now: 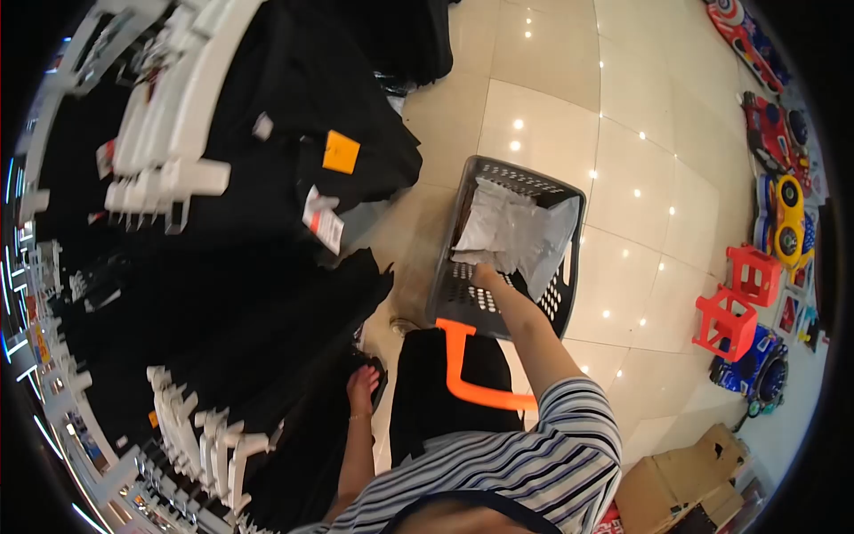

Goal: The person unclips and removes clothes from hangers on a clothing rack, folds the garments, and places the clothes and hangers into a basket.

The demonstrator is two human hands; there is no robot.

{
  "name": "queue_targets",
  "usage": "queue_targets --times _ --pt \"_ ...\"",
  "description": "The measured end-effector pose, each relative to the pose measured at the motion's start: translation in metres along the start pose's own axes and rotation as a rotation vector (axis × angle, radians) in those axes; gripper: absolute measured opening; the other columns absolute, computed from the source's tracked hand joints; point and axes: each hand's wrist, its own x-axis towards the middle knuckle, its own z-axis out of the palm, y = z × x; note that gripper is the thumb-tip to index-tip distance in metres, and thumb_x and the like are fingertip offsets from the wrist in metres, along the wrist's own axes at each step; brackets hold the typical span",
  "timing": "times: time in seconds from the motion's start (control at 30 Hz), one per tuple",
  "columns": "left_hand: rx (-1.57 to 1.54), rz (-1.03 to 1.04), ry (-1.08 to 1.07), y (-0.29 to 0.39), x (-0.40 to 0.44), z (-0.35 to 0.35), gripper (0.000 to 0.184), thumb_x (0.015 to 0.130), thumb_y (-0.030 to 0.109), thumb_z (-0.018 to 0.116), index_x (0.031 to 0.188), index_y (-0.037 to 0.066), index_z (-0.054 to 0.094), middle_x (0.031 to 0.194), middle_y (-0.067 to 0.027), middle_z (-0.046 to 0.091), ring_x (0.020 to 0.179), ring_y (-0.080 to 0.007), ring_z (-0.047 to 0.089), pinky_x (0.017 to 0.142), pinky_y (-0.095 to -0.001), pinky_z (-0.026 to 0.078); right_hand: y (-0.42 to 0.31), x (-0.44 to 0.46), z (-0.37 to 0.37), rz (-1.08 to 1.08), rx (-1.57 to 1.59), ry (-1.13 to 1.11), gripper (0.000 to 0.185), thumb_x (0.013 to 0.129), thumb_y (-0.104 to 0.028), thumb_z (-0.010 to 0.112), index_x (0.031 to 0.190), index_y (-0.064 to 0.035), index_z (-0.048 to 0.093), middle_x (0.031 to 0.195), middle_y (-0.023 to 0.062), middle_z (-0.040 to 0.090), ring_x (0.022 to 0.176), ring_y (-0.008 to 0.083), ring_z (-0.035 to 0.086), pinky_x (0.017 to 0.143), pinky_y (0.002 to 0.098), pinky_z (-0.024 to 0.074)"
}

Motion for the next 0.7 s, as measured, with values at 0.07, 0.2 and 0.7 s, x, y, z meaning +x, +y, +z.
queue_targets --times 0.07,0.2,0.7 --pt "0.01 -0.071 0.069 -0.01 0.002 0.0 0.035 0.089 0.027 0.055 0.114 0.003 0.053 0.108 -0.0128 0.061 0.095 -0.0239 0.061 0.081 -0.0353 0.047 -0.026 -0.005 -0.021 0.034 -0.142 0.004 0.043 0.08 -0.024 0.059 0.12 -0.009 0.055 0.134 0.0124 0.04 0.12 0.0314 0.043 0.095 0.0409 0.0402" --pt "-0.003 -0.173 0.144 -0.043 -0.005 -0.015 0.033 0.09 0.024 0.052 0.113 0.001 0.053 0.106 -0.0139 0.061 0.089 -0.0236 0.063 0.073 -0.0344 0.05 -0.055 0.035 -0.013 -0.049 -0.334 -0.088 0.047 0.081 -0.029 0.061 0.125 -0.0152 0.054 0.149 0.0026 0.019 0.131 0.0252 0.028 0.1 0.0405 0.0341" --pt "0.216 -0.139 -0.014 -0.044 -0.013 0.032 0.031 0.094 0.026 0.047 0.109 0.0 0.055 0.099 -0.0125 0.065 0.086 -0.0193 0.064 0.072 -0.0283 0.05 0.002 0.07 0.002 -0.055 -0.038 0.356 0.018 0.073 -0.006 0.059 0.09 -0.007 0.067 0.096 0.01 0.062 0.092 0.0267 0.061 0.074 0.039 0.0506"
